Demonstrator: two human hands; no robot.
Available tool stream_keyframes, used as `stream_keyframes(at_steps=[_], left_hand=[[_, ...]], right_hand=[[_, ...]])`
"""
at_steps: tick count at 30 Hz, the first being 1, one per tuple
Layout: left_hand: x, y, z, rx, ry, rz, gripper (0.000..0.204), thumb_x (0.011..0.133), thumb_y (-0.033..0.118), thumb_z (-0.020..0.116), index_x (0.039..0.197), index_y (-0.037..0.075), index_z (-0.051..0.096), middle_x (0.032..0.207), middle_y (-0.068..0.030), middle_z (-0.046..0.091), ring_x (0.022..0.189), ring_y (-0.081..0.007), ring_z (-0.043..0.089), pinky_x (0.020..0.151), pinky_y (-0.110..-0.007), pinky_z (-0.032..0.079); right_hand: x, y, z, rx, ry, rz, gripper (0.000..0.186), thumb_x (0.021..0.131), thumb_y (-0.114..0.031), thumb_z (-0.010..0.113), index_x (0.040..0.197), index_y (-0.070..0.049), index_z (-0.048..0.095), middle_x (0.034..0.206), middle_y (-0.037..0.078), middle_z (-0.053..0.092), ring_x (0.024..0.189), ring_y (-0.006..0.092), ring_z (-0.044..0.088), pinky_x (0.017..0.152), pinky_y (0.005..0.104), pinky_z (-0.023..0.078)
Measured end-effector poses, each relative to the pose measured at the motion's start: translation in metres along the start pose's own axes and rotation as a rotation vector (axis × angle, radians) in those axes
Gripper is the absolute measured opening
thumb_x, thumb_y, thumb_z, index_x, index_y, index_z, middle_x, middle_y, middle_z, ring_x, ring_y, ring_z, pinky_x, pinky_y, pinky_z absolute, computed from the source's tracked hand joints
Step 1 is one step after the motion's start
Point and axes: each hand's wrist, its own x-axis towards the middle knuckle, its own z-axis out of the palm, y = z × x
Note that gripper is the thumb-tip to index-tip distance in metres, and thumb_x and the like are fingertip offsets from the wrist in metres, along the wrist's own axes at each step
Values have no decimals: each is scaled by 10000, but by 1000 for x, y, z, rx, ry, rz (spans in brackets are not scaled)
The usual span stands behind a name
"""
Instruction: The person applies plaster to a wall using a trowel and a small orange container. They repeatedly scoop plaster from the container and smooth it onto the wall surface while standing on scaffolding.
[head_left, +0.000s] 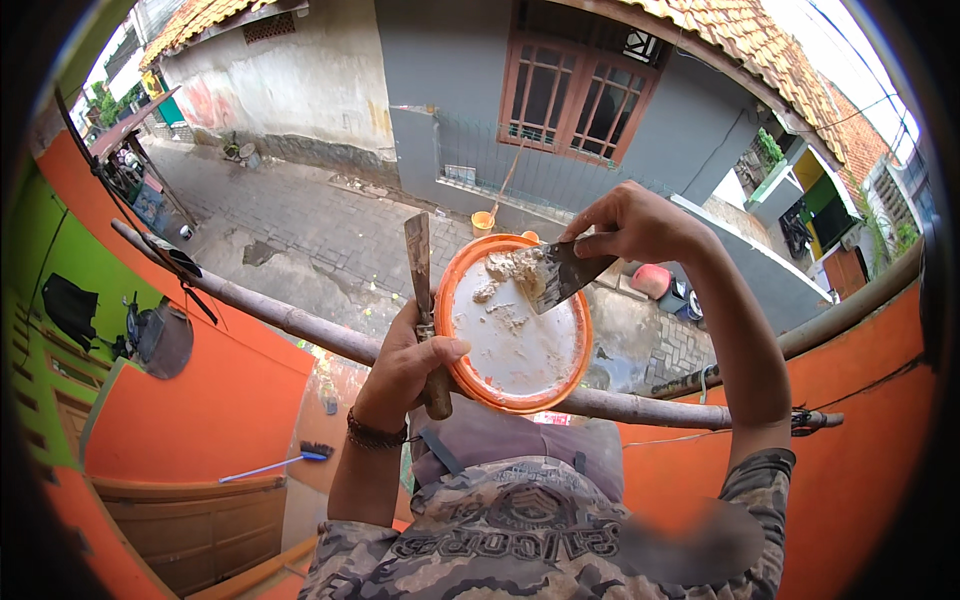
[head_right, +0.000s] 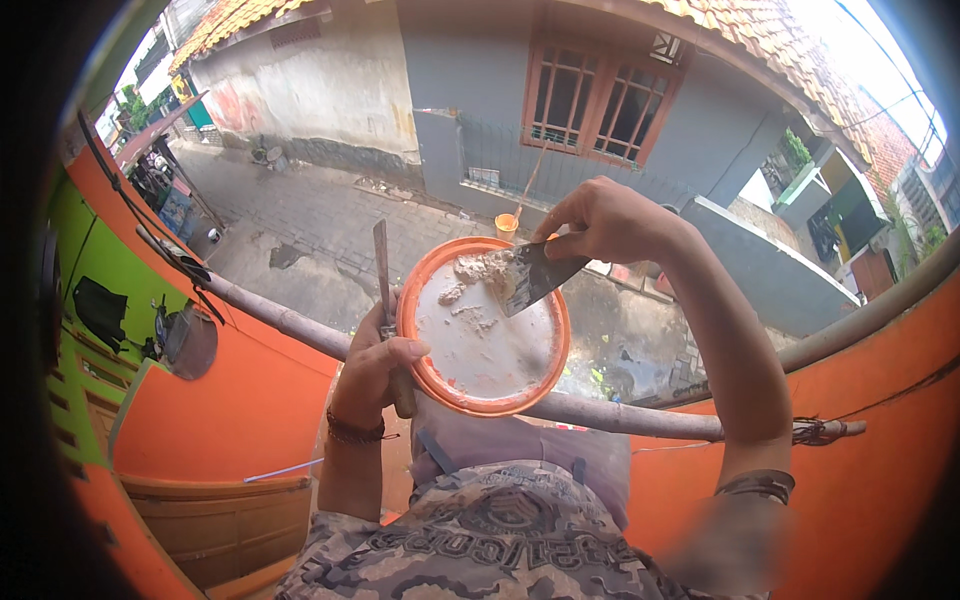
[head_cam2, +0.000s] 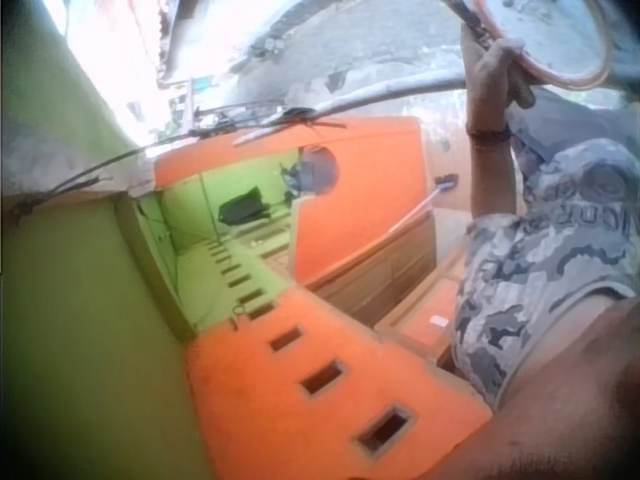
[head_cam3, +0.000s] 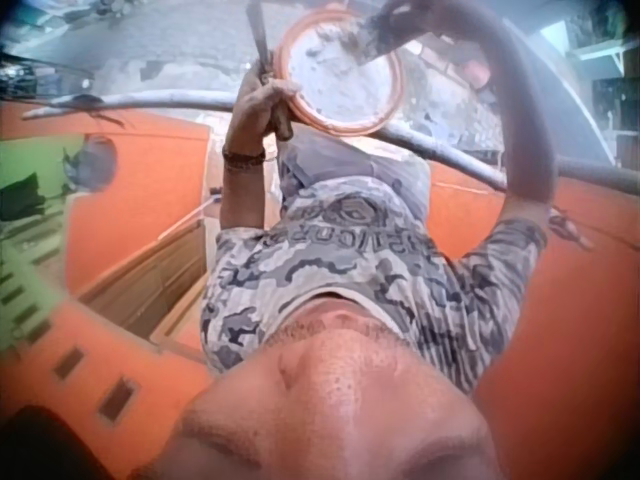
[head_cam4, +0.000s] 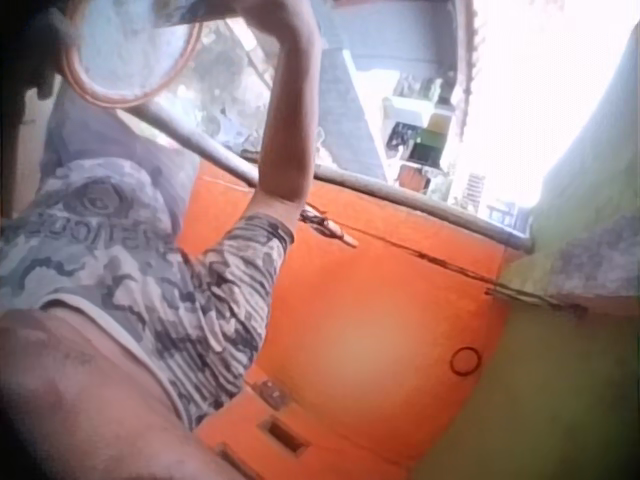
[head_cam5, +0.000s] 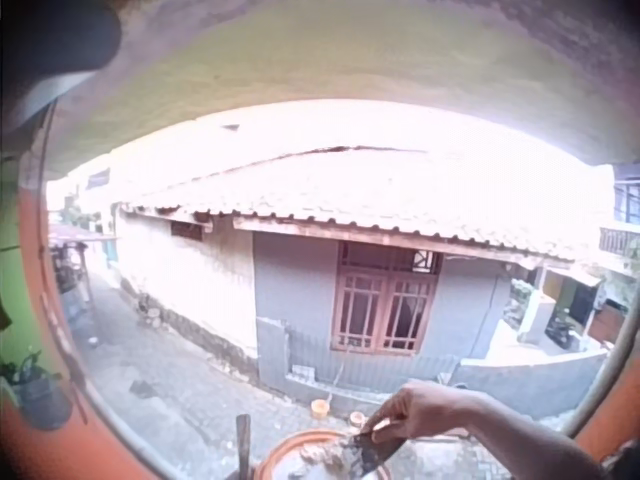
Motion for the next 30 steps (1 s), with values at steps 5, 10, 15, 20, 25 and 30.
stream_keyframes(at_steps=[5, 10, 15, 20, 25, 30], left_hand=[[2, 0, -2, -69, 9, -32, 583, 688, 67, 593, 1232, -65, 431, 1069, -144, 565, 949, -201, 594, 855, -299, 497], [4, -5, -3, -119, 27, 8, 562, 701, 56, 578, 1226, -77, 427, 1069, -156, 568, 948, -199, 601, 851, -295, 506], [6, -4, 0, -121, 22, -10, 552, 707, 52, 577, 1225, -69, 430, 1064, -154, 568, 937, -194, 605, 838, -293, 511], [6, 0, 6, -79, 9, -41, 561, 699, 58, 594, 1225, -58, 436, 1027, -129, 564, 892, -177, 599, 793, -280, 514], [4, 6, 13, -69, -15, -62, 536, 697, 63, 594, 1206, -41, 464, 988, -96, 560, 843, -152, 589, 731, -249, 506], [5, 4, 3, -35, -61, -91, 514, 767, 61, 598, 1237, -48, 421, 967, -81, 560, 803, -112, 593, 712, -241, 527]], right_hand=[[-4, 10, 8, 174, -41, 110, 276, 797, -107, 705, 1073, -125, 704, 884, 79, 713, 705, 116, 619, 667, 284, 495], [-12, 24, 21, 288, 27, 55, 274, 793, -88, 708, 1064, -128, 705, 885, 71, 719, 684, 81, 603, 607, 260, 487], [-25, 9, 12, 119, 100, 41, 262, 787, -135, 713, 1048, -147, 715, 873, 84, 718, 648, 126, 618, 613, 285, 486], [-22, -12, -8, -216, 124, -14, 231, 752, -119, 726, 983, -113, 730, 839, 87, 714, 685, 168, 675, 643, 308, 524], [-13, -13, -15, -441, 179, -170, 186, 752, -174, 728, 936, -158, 745, 780, 35, 699, 713, 192, 632, 748, 354, 458], [-12, -34, -16, -632, 186, -324, 131, 764, -207, 727, 893, -187, 745, 679, -1, 656, 595, 152, 522, 784, 313, 361]])
